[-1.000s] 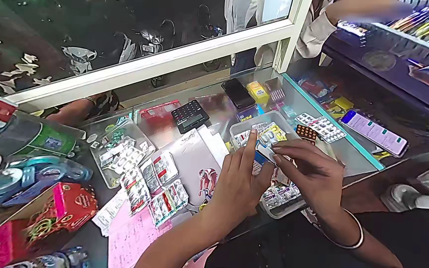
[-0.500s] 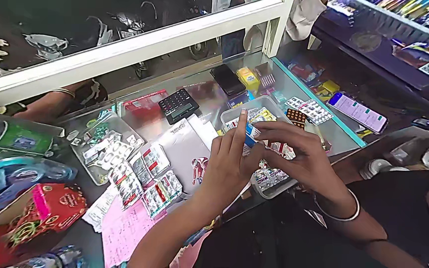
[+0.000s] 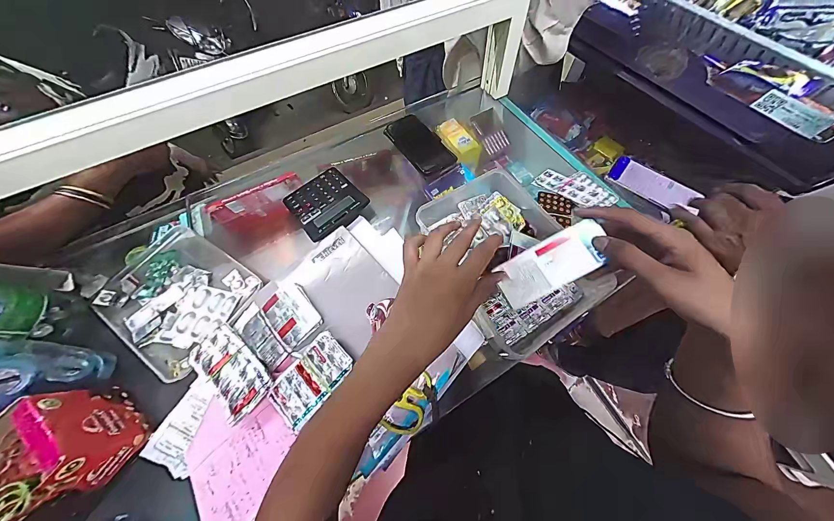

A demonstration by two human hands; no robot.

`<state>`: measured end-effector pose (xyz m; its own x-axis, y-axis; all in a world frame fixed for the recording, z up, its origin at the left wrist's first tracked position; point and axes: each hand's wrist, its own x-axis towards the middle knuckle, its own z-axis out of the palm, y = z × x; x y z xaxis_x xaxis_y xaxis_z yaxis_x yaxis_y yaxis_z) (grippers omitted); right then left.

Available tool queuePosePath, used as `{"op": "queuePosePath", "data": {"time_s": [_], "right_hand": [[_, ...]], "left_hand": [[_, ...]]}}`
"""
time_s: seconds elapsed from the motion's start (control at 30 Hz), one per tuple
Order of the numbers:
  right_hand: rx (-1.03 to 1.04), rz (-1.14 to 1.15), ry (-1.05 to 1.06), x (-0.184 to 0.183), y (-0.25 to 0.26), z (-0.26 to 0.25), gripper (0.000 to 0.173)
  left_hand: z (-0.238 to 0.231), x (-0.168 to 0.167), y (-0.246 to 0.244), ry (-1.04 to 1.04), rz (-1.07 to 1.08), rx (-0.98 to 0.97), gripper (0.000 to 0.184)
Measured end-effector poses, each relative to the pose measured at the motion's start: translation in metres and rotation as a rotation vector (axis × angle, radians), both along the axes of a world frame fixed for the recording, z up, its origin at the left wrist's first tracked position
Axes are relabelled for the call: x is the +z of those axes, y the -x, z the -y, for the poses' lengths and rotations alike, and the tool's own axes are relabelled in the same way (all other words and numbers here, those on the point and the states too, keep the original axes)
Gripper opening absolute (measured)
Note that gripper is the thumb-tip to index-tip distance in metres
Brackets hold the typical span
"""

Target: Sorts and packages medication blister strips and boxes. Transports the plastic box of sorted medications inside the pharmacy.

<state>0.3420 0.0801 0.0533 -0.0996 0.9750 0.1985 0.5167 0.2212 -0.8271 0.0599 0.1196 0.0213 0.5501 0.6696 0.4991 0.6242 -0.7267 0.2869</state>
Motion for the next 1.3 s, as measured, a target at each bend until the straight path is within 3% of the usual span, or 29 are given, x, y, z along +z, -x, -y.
{"op": "queuePosePath", "data": {"time_s": [0.1,0.3,0.4,0.53,0.63,0.73,0.83,0.97,1.1,1.3], "right_hand": [[0.049,0.102,0.070,-0.018,-0.002,0.011,0.037],[-0.073,0.683,-0.007,-0.006,0.017,0.011,0.030],[0.032,0.769,-0.086,-0.002,0.031,-0.017,0.022],[0.297,0.831,0.066,-0.010,0.041,-0.056,0.023],[0.289,0.929,0.170,-0.004,0.037,-0.062,0.020],[0.250,1.021,0.189,0.003,0.047,-0.059,0.029],[0.259,0.913,-0.016,-0.004,0.054,-0.061,0.034],[0.410,0.822,-0.095,-0.018,0.071,-0.064,0.069],[0.410,0.793,-0.079,-0.020,0.075,-0.063,0.054],[0.299,0.678,-0.024,-0.009,0.056,-0.060,0.074]], "left_hand": [[-0.002,-0.013,-0.009,0.031,-0.068,-0.034,0.027],[-0.007,-0.011,-0.032,0.128,-0.277,0.066,0.024],[-0.014,-0.011,-0.041,0.124,-0.305,0.151,0.017],[-0.027,-0.002,-0.045,0.363,-0.321,0.221,0.029],[-0.047,-0.005,-0.045,0.411,-0.238,0.216,0.034],[-0.063,-0.007,-0.039,0.469,-0.289,0.242,0.032],[-0.075,-0.002,-0.036,0.521,-0.287,0.211,0.033],[-0.085,0.008,-0.030,0.617,-0.234,0.158,0.049],[-0.085,0.014,-0.027,0.652,-0.177,0.156,0.055],[-0.080,0.008,-0.030,0.578,-0.183,0.168,0.039]]}}
